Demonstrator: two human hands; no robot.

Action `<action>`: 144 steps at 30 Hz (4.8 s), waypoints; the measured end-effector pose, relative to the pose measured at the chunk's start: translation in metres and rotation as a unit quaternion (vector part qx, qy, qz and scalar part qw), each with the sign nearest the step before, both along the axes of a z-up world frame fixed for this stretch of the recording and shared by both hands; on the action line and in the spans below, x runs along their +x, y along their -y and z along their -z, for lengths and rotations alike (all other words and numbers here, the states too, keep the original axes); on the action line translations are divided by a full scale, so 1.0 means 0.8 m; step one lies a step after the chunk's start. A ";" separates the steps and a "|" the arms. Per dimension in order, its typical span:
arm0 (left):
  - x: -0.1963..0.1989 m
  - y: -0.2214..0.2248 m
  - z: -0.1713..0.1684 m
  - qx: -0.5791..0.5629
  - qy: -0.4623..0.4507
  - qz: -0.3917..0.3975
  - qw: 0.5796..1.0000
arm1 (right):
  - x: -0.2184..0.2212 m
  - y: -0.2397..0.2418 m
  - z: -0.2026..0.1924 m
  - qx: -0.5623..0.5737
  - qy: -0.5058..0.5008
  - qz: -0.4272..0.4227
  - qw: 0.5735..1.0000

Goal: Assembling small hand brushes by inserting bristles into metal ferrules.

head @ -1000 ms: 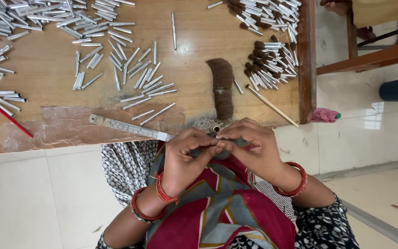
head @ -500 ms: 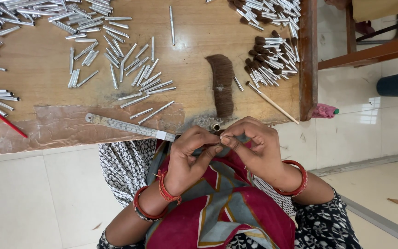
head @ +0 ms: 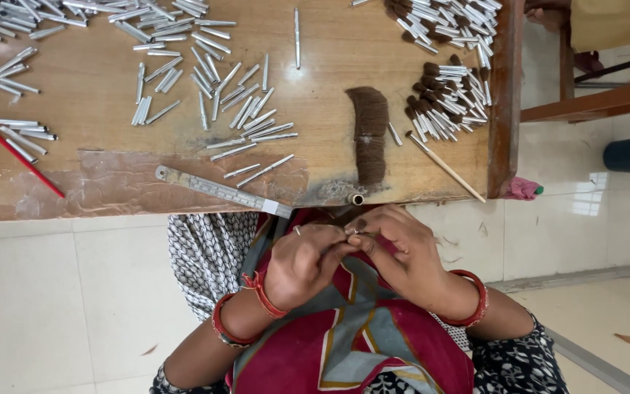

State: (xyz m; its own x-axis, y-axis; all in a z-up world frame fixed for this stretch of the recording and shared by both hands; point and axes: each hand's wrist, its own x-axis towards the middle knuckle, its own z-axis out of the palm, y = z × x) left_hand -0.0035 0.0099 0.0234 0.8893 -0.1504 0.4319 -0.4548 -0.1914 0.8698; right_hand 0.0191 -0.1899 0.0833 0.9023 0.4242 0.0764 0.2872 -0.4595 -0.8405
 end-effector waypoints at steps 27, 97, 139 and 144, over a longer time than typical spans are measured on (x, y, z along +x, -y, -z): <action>0.007 -0.127 0.012 0.353 0.190 -0.093 0.911 | 0.006 -0.059 0.070 -0.057 0.136 -0.060 0.987; 0.177 0.054 -0.022 0.366 -0.026 0.117 0.923 | 0.039 0.038 0.031 -0.264 0.186 0.008 0.946; 0.009 0.013 -0.016 -0.144 -0.364 0.129 0.911 | -0.005 0.034 0.024 0.008 0.133 -0.041 0.990; 0.011 0.015 -0.018 -0.194 -0.383 0.161 0.889 | -0.012 0.032 0.034 0.054 0.172 -0.015 0.983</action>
State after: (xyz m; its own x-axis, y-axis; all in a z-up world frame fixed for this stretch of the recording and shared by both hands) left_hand 0.0050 -0.0023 0.0380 0.8828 -0.4218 -0.2067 0.3220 0.2229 0.9201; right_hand 0.0091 -0.2154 0.0564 0.8021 0.4226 0.4220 0.5758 -0.3597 -0.7342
